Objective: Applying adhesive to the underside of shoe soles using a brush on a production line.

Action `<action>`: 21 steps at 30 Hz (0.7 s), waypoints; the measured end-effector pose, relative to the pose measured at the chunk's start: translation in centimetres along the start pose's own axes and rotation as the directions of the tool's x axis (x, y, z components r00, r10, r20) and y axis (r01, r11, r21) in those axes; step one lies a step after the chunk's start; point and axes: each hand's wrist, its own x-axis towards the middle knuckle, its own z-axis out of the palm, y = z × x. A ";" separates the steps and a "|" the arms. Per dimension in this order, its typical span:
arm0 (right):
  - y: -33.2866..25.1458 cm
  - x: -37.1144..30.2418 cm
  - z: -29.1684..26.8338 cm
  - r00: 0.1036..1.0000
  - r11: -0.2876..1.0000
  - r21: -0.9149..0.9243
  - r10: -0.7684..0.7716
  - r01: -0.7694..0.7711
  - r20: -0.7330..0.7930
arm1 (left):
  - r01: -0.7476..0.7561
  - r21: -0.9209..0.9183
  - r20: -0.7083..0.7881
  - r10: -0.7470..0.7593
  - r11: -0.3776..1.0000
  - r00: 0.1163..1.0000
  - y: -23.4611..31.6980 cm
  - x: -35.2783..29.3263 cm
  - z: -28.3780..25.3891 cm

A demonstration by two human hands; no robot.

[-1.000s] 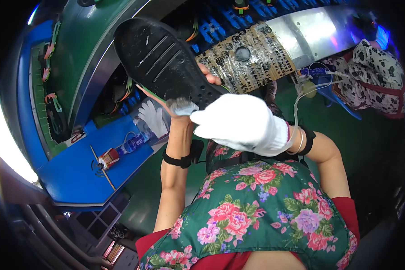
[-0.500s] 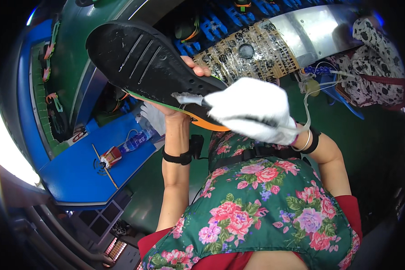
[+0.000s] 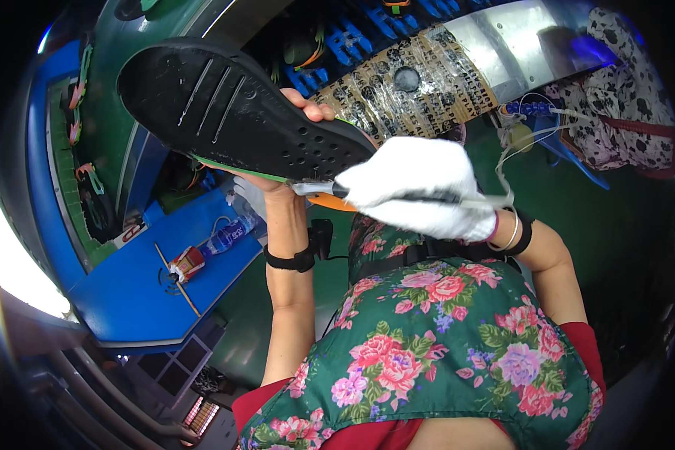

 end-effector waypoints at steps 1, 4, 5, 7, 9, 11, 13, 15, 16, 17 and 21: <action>0.0 0.0 0.0 0.995 0.991 0.107 0.089 -0.084 -0.043 | -0.007 0.023 0.010 0.007 1.000 1.000 0.0 0.2 0.2; 0.2 -0.1 -0.3 0.991 0.988 -0.096 -0.125 0.120 -0.042 | -0.131 0.026 -0.044 0.132 0.991 0.990 -0.4 0.6 0.6; 0.2 -0.2 -0.3 0.983 0.972 -0.152 -0.181 0.181 0.013 | -0.132 0.015 -0.034 0.132 0.991 0.991 -0.4 0.8 0.6; 0.3 -0.3 -0.5 0.997 0.996 -0.064 -0.070 0.069 -0.016 | -0.155 0.034 -0.046 0.157 0.987 0.987 -0.5 1.0 0.6; 0.3 -0.4 -0.6 0.989 0.990 0.075 0.127 -0.121 -0.076 | -0.150 0.054 -0.020 0.152 0.987 0.988 -0.5 1.1 0.4; 0.3 -0.5 -0.7 0.998 1.000 -0.016 0.021 -0.022 -0.054 | -0.150 0.066 -0.011 0.151 0.986 0.988 -0.4 1.1 0.2; 0.4 -0.6 -0.8 0.999 0.992 -0.117 -0.047 0.047 0.001 | -0.146 0.101 -0.003 0.147 0.984 0.989 -0.3 1.2 -0.2; 0.5 -0.6 -1.0 0.997 0.996 0.077 0.059 -0.055 -0.055 | -0.151 0.100 -0.005 0.152 0.984 0.988 -0.2 1.3 -0.4; 0.5 -0.6 -1.1 0.991 0.979 0.175 0.115 -0.101 -0.073 | -0.163 0.083 0.000 0.163 0.983 0.987 -0.2 1.4 -0.6; 0.4 -0.7 -1.2 0.988 0.990 0.092 0.115 -0.106 -0.102 | -0.158 0.092 -0.007 0.159 0.983 0.987 -0.2 1.5 -0.6; 0.1 -0.7 -1.4 0.994 0.982 -0.158 -0.105 0.106 0.017 | -0.163 0.171 0.022 0.162 0.972 0.987 0.0 2.1 -0.7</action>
